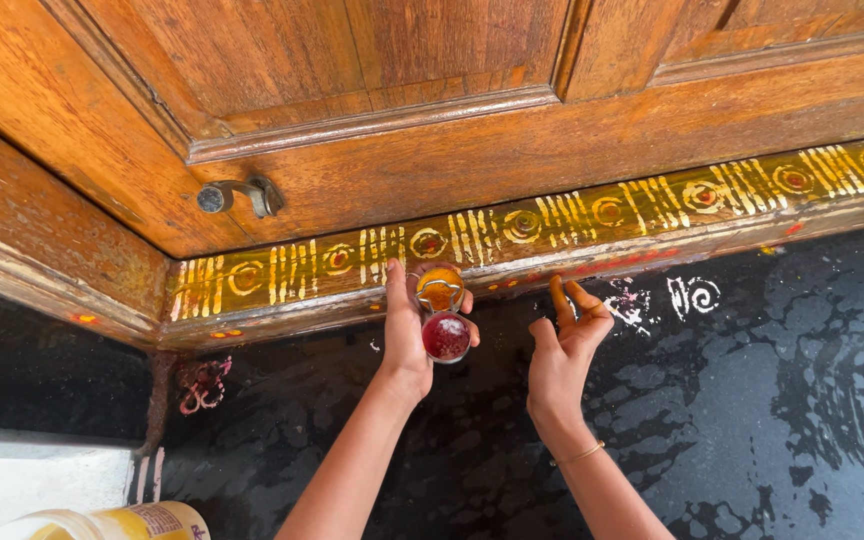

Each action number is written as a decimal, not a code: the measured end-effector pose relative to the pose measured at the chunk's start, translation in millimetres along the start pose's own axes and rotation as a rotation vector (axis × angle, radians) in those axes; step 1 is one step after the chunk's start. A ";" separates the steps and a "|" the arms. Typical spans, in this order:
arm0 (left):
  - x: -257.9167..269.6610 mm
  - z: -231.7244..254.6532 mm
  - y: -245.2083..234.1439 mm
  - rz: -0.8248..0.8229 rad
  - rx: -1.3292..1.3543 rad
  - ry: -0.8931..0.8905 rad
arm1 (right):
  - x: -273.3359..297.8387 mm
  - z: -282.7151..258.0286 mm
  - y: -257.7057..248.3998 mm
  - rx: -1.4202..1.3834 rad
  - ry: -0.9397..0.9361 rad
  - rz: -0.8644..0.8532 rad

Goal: The person applies a yellow paste to the bottom edge of a wooden door using their fingers. They hold small containers of colored paste and repeatedly dip their fingers into a larger bucket to retrieve more paste, spreading it along the door's decorative border.

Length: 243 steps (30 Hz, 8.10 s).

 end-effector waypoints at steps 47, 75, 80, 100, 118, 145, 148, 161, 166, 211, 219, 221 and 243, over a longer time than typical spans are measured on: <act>10.0 -31.8 21.1 -0.177 -0.269 -0.213 | 32.8 -85.6 43.3 0.282 -0.494 -0.441; -11.5 -37.0 29.2 -0.083 -0.103 -0.205 | -28.5 1.7 -26.7 0.066 0.008 0.067; -10.5 -38.4 30.6 -0.092 -0.100 -0.210 | -30.9 6.1 -24.6 0.072 -0.004 0.044; -7.8 -42.7 34.2 -0.122 -0.180 -0.201 | -12.4 -41.7 -23.0 0.187 -0.284 0.069; -5.3 -49.8 41.9 -0.106 -0.263 -0.192 | 12.3 -92.1 22.1 0.505 -0.531 -0.433; -15.6 -49.0 44.5 -0.102 -0.135 -0.206 | -54.8 -8.5 -50.4 0.262 -0.118 0.092; -22.1 -45.9 49.6 -0.115 -0.113 -0.184 | -54.6 -8.4 -48.6 0.235 -0.111 0.079; -27.8 -51.4 59.5 -0.130 -0.088 -0.166 | -68.2 -10.8 -55.6 0.190 -0.159 0.095; -25.4 -51.5 62.8 -0.134 -0.102 -0.174 | -49.2 -38.8 -53.8 0.180 -0.232 0.186; -19.6 -58.2 61.4 -0.114 -0.149 -0.190 | -90.8 -2.8 -86.8 0.071 -0.030 0.143; -20.6 -59.0 57.3 -0.116 -0.155 -0.184 | -91.7 -4.1 -91.9 0.127 -0.030 0.200; -20.2 -59.1 57.7 -0.116 -0.162 -0.184 | -95.2 -5.8 -92.7 0.129 -0.065 0.185; -7.3 -65.6 118.9 -0.254 -0.256 -0.239 | -94.0 -205.9 -20.3 0.373 -0.415 -0.648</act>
Point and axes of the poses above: each hand's wrist, its own x-axis away from the middle knuckle, its own y-axis out of the palm, z = x × y, the point moved 7 cm from there along -x, towards the middle knuckle, and after that the axes turned 3 degrees about z, right-handed, at the moved point
